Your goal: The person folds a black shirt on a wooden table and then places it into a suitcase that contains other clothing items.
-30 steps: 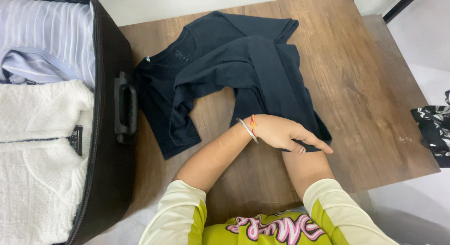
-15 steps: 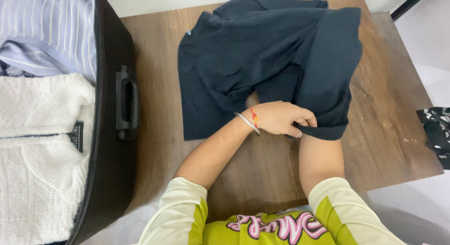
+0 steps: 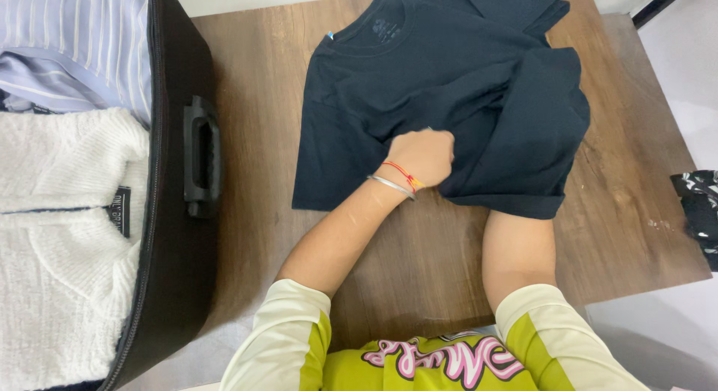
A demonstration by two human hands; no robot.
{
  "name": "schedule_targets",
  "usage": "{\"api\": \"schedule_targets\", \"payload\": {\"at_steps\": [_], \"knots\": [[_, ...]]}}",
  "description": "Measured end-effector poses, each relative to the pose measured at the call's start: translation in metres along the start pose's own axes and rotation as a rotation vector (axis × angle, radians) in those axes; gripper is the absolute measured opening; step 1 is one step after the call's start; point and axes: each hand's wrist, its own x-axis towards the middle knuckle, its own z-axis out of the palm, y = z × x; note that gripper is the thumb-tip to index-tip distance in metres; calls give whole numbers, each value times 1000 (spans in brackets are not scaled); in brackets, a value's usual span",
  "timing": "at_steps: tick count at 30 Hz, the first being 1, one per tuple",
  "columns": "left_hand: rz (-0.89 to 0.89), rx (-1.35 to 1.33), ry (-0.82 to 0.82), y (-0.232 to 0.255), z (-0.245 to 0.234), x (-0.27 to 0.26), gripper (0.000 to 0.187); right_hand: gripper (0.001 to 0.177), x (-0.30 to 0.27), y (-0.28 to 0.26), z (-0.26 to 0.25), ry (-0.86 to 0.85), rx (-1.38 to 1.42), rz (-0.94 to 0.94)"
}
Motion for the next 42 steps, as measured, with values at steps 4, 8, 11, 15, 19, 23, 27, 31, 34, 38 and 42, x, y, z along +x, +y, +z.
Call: {"api": "schedule_targets", "payload": {"at_steps": [4,8,11,15,19,23,27,31,34,38,42], "knots": [[-354,70,267,-40,-11,13,37,62,1,3,-1,-4,-2,2],[-602,-100,-54,-54,-33,16,82,65,4,11,0,-9,9,6],[-545,-16,30,-51,-22,21,98,67,9,22,2,-20,-25,26],[-290,141,517,-52,17,39,89,70,18,32,2,-44,-134,62],[-164,-96,767,-75,20,49,64,73,23,55,3,-106,-429,126],[-83,-331,627,-107,4,51,45,76,18,73,-1,-219,-926,153],[-440,-290,422,-132,-18,46,49,79,15,54,-29,-316,-1489,90],[-614,-100,335,-150,-34,27,63,82,18,6,-71,-390,-2014,59],[-765,-22,359,-156,-38,20,78,84,21,-32,-102,-457,-2280,90],[-935,-5,348,-170,-43,12,90,88,20,-76,-136,-531,-2493,135],[-970,11,365,-173,-43,12,94,91,25,-117,-153,-547,-2603,139]]}}
